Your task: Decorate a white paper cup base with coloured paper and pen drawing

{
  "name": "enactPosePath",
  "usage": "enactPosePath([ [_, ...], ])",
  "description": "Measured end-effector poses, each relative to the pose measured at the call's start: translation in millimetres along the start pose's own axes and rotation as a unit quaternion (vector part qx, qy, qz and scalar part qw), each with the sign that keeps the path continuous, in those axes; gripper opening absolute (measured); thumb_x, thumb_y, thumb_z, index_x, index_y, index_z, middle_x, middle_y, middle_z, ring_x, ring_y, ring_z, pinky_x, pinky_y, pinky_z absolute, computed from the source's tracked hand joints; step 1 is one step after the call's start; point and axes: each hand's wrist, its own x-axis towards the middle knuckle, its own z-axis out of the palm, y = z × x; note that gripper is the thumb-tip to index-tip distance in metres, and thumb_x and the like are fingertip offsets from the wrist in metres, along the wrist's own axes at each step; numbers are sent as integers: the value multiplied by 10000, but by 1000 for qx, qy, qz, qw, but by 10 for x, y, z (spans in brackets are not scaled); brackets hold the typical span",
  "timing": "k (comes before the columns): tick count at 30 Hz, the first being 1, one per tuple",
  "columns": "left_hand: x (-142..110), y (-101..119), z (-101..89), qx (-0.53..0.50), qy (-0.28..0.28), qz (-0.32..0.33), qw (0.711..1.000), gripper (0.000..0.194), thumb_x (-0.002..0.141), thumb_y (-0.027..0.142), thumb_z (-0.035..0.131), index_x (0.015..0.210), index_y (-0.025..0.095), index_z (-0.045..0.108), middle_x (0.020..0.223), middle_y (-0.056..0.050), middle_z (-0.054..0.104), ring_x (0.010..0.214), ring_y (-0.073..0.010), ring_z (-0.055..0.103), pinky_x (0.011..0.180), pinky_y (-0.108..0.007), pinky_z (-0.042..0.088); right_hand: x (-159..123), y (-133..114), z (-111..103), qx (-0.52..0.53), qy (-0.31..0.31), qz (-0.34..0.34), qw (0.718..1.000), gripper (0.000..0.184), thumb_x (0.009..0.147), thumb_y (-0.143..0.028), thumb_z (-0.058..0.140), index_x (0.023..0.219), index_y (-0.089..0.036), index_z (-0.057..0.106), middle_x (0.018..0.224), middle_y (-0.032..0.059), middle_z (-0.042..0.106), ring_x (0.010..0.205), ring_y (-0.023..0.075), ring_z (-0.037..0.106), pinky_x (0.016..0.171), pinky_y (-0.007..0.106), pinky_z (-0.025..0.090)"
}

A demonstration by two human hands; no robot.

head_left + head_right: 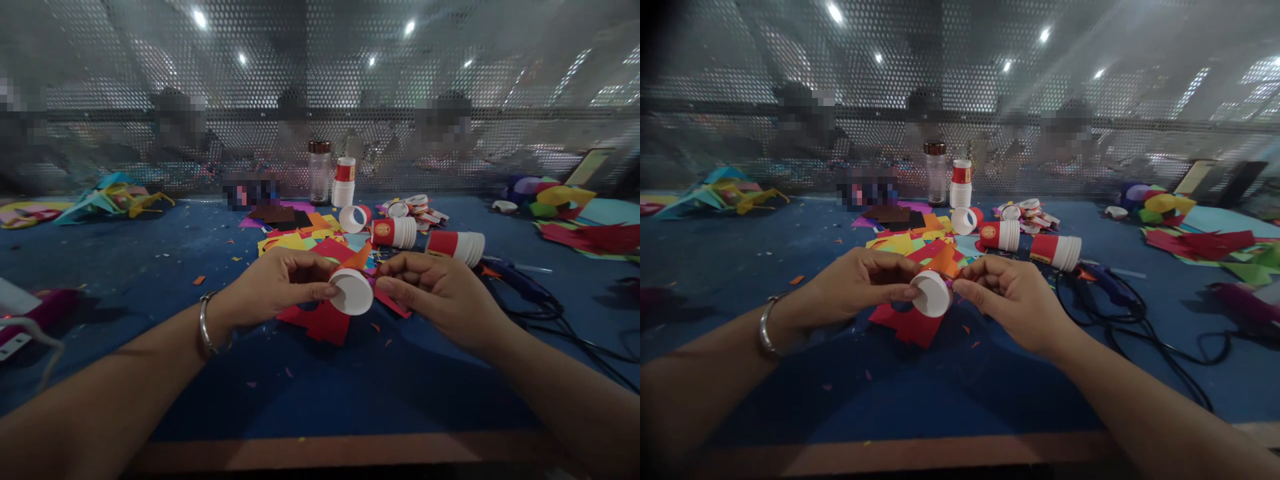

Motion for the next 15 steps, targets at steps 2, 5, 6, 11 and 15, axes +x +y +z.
enactPosePath([
  [2, 0, 3, -8, 4, -3, 6, 1000, 134, 772, 218, 794, 899, 175, 783, 818, -9, 753, 712, -96, 626, 678, -201, 498, -1, -4, -3, 1, 0, -5, 1000, 285, 810, -456, 754, 830, -177, 696, 642, -11, 632, 523, 91, 539, 469, 206, 424],
  [5, -3, 0, -24, 16, -2, 12, 1000, 131, 778, 219, 788, 899, 169, 783, 815, -13, 762, 699, -96, 632, 654, -195, 499, 3, -15, -1, 1, 0, -12, 1000, 296, 803, -460, 763, 820, -173, 693, 654, -10, 623, 530, 89, 531, 474, 205, 425],
  [6, -5, -4, -28, 21, 2, 15, 1000, 136, 777, 221, 788, 903, 169, 784, 820, -16, 768, 697, -100, 638, 652, -199, 504, 5, -18, 0, 0, -1, -12, 1000, 301, 802, -465, 764, 821, -173, 694, 660, -8, 625, 529, 89, 527, 473, 205, 424],
  [11, -16, -47, -35, 52, 20, 32, 998, 188, 784, 258, 787, 960, 191, 797, 891, -33, 798, 740, -128, 682, 684, -227, 540, 11, -30, 2, -8, -8, -6, 1000, 313, 800, -483, 762, 839, -179, 696, 654, -2, 642, 514, 92, 523, 460, 208, 418],
  [15, -19, -58, -26, 47, 21, 36, 998, 204, 775, 255, 796, 972, 203, 803, 890, -28, 805, 752, -131, 696, 685, -222, 548, 9, -43, 2, -10, -14, -8, 1000, 307, 818, -478, 741, 833, -176, 688, 663, -4, 632, 522, 90, 526, 468, 211, 418],
])
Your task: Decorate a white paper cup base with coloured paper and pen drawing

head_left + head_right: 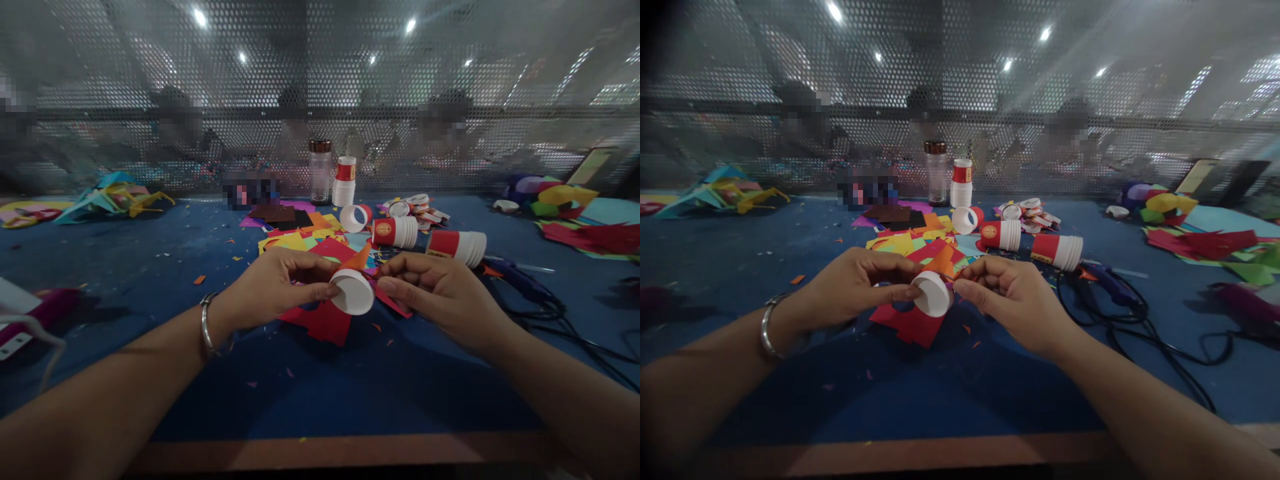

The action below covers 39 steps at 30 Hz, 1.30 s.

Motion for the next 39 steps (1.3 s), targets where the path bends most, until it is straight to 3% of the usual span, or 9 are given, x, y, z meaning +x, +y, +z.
enactPosePath([
  [18, 8, -3, -17, -3, -6, 15, 1000, 190, 785, 218, 791, 972, 185, 788, 862, -5, 802, 712, -99, 681, 640, -178, 516, -4, 25, -10, 15, -1, 8, 1000, 305, 838, -462, 723, 848, -161, 669, 618, -27, 576, 515, 81, 489, 463, 207, 369],
  [28, 23, -31, -24, 24, 1, 32, 999, 307, 816, 243, 768, 1111, 171, 729, 972, -34, 791, 812, -121, 708, 689, -206, 543, 10, 26, -25, 36, -17, 18, 999, 316, 831, -455, 735, 869, -149, 663, 610, -39, 546, 495, 66, 447, 451, 204, 320],
  [32, 34, -47, -28, 13, 27, 45, 999, 307, 765, 241, 802, 1026, 151, 668, 941, -50, 767, 814, -143, 710, 687, -241, 560, 14, 31, -29, 36, -26, 9, 999, 292, 852, -436, 713, 863, -148, 663, 588, -50, 525, 476, 58, 424, 434, 204, 289],
  [39, 35, -29, -35, 12, 22, 34, 999, 204, 790, 244, 773, 939, 149, 671, 860, -37, 750, 726, -121, 691, 643, -229, 548, 31, 51, -20, 58, -31, 10, 998, 273, 860, -430, 711, 863, -162, 656, 571, -55, 520, 459, 57, 407, 422, 209, 256],
])
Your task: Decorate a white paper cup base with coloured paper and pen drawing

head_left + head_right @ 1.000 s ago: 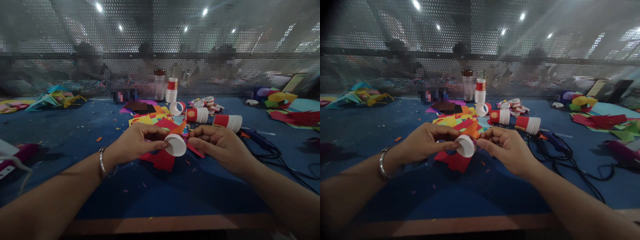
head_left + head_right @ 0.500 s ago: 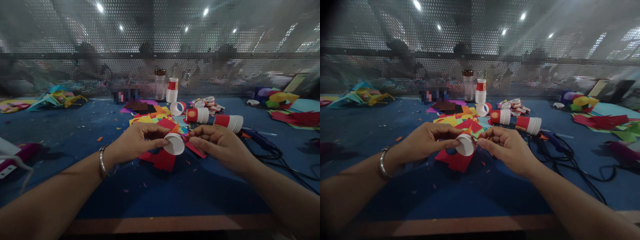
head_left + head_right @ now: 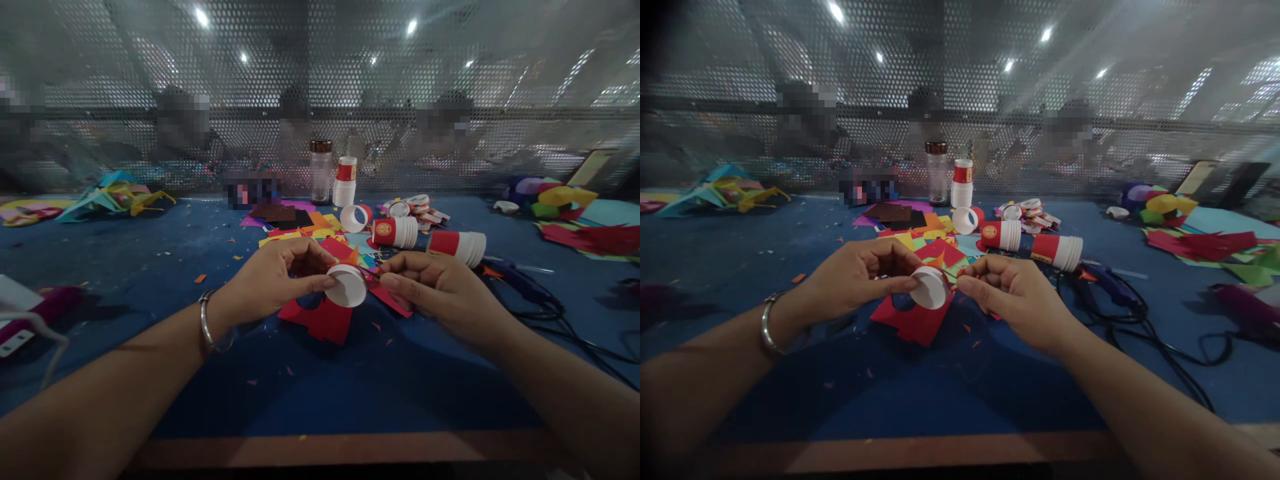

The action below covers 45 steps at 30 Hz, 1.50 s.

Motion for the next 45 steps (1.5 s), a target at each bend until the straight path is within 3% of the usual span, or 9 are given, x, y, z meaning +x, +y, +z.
enactPosePath([
  [7, 2, 9, 0, 0, 13, 4, 1000, 167, 795, 239, 765, 921, 162, 685, 804, -25, 746, 660, -114, 673, 609, -231, 544, -15, -23, -8, -16, 3, -1, 1000, 259, 862, -414, 703, 833, -164, 647, 536, -74, 477, 433, 44, 335, 398, 213, 188],
  [18, 2, 34, -5, 3, 46, 11, 999, 198, 774, 271, 791, 922, 172, 704, 920, -48, 771, 794, -146, 709, 729, -268, 580, -39, -25, -18, -23, 9, 4, 1000, 271, 885, -417, 680, 833, -154, 642, 530, -69, 494, 434, 42, 350, 399, 212, 200],
  [30, 6, 22, -20, 13, 59, 17, 998, 260, 768, 326, 809, 939, 164, 701, 944, -52, 763, 818, -150, 695, 734, -268, 569, -22, -25, -11, -4, 10, 18, 1000, 325, 867, -488, 696, 820, -172, 637, 530, -63, 502, 424, 47, 319, 395, 223, 190],
  [37, -12, 27, 47, -13, 26, 17, 999, 210, 789, 296, 786, 928, 171, 690, 852, -28, 750, 677, -110, 663, 623, -225, 552, -19, -28, 3, 3, 4, 12, 1000, 317, 874, -471, 695, 775, -183, 606, 531, -66, 492, 433, 49, 316, 406, 229, 196],
  [45, -9, 13, 124, -34, 22, 14, 999, 177, 777, 274, 796, 896, 183, 702, 835, -24, 754, 728, -127, 683, 651, -242, 560, -29, -34, 10, -2, 2, 20, 1000, 311, 873, -461, 695, 793, -167, 635, 528, -63, 507, 432, 47, 323, 407, 229, 194],
])
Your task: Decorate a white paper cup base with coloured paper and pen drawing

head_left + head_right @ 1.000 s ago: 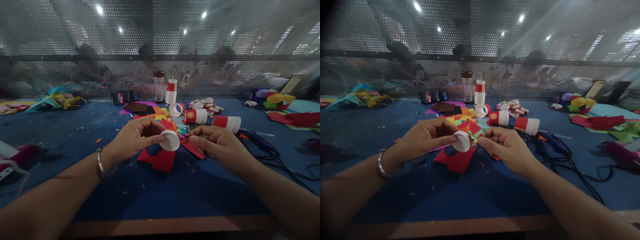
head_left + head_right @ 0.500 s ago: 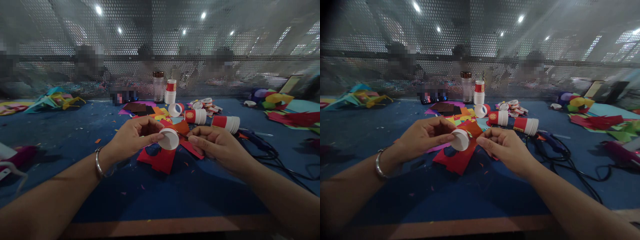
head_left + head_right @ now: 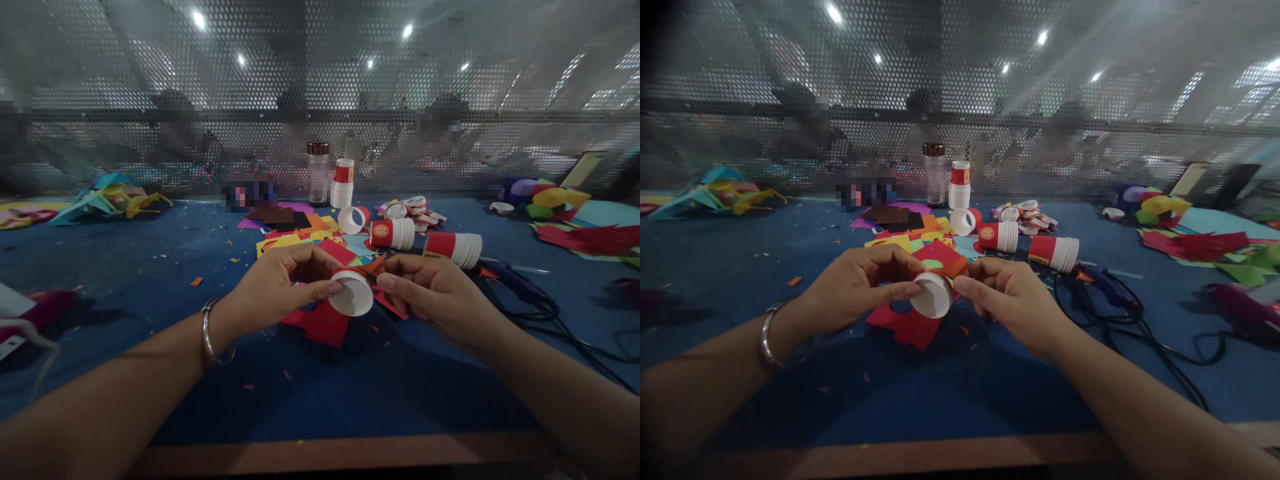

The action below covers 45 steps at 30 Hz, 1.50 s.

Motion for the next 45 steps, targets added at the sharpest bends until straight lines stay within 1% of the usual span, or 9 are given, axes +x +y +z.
enactPosePath([
  [4, 0, 3, 5, -2, -3, 9, 1000, 169, 771, 253, 805, 879, 168, 708, 812, -11, 744, 703, -107, 671, 646, -219, 547, 17, 4, 13, 0, -1, 1, 1000, 322, 862, -477, 701, 805, -163, 657, 528, -54, 515, 436, 56, 352, 412, 233, 212],
  [13, -2, 5, 7, 12, 3, 0, 1000, 195, 770, 292, 810, 905, 173, 736, 868, -36, 768, 758, -138, 693, 702, -258, 578, 12, 11, 11, -5, -1, -10, 1000, 322, 859, -480, 708, 788, -171, 652, 535, -58, 499, 457, 64, 374, 427, 235, 239],
  [17, -2, -9, -7, 11, 18, -3, 1000, 316, 756, 313, 818, 1003, 177, 676, 859, -29, 750, 782, -151, 702, 675, -255, 578, 5, 8, 11, 4, 2, -7, 1000, 328, 841, -471, 735, 749, -179, 618, 532, -61, 502, 451, 59, 365, 430, 229, 251],
  [22, -33, 9, -37, 26, 14, 21, 999, 455, 788, 302, 806, 1151, 195, 553, 815, 4, 731, 725, -143, 704, 622, -236, 553, 6, 10, 8, 8, -7, -21, 1000, 343, 854, -485, 724, 749, -176, 618, 552, -62, 492, 467, 60, 378, 436, 223, 260],
  [27, -68, 52, -21, 73, 39, 72, 994, 545, 820, 271, 782, 1274, 211, 488, 848, 25, 721, 785, -138, 712, 701, -247, 551, 2, 35, -13, -16, 0, -16, 1000, 327, 876, -477, 701, 797, -166, 640, 560, -49, 519, 478, 66, 403, 450, 225, 274],
  [31, -77, 76, 5, 84, 58, 88, 991, 576, 816, 235, 777, 1296, 200, 461, 875, 13, 735, 824, -149, 723, 789, -280, 553, 2, 31, -12, -16, -1, -18, 1000, 348, 861, -498, 704, 759, -177, 617, 534, -54, 506, 456, 65, 377, 439, 227, 259],
  [35, -71, 77, 8, 82, 60, 87, 991, 577, 805, 245, 782, 1282, 196, 461, 983, -30, 751, 841, -154, 731, 808, -287, 563, 5, 22, 2, -7, 4, -17, 1000, 349, 836, -500, 724, 748, -181, 614, 541, -54, 503, 462, 67, 382, 436, 224, 263],
  [40, -71, 58, -1, 92, 55, 91, 990, 591, 803, 254, 789, 1285, 197, 452, 944, -20, 755, 836, -156, 736, 794, -280, 566, 4, 40, 8, -9, 3, -10, 1000, 339, 850, -498, 719, 808, -166, 659, 577, -37, 541, 493, 74, 426, 454, 223, 289],
  [45, -70, 54, 1, 87, 59, 82, 991, 638, 794, 250, 804, 1309, 185, 434, 856, 14, 744, 830, -157, 735, 812, -281, 561, 4, 54, 5, -6, 5, -10, 1000, 333, 841, -491, 739, 804, -170, 658, 594, -35, 550, 510, 76, 434, 466, 220, 309],
])
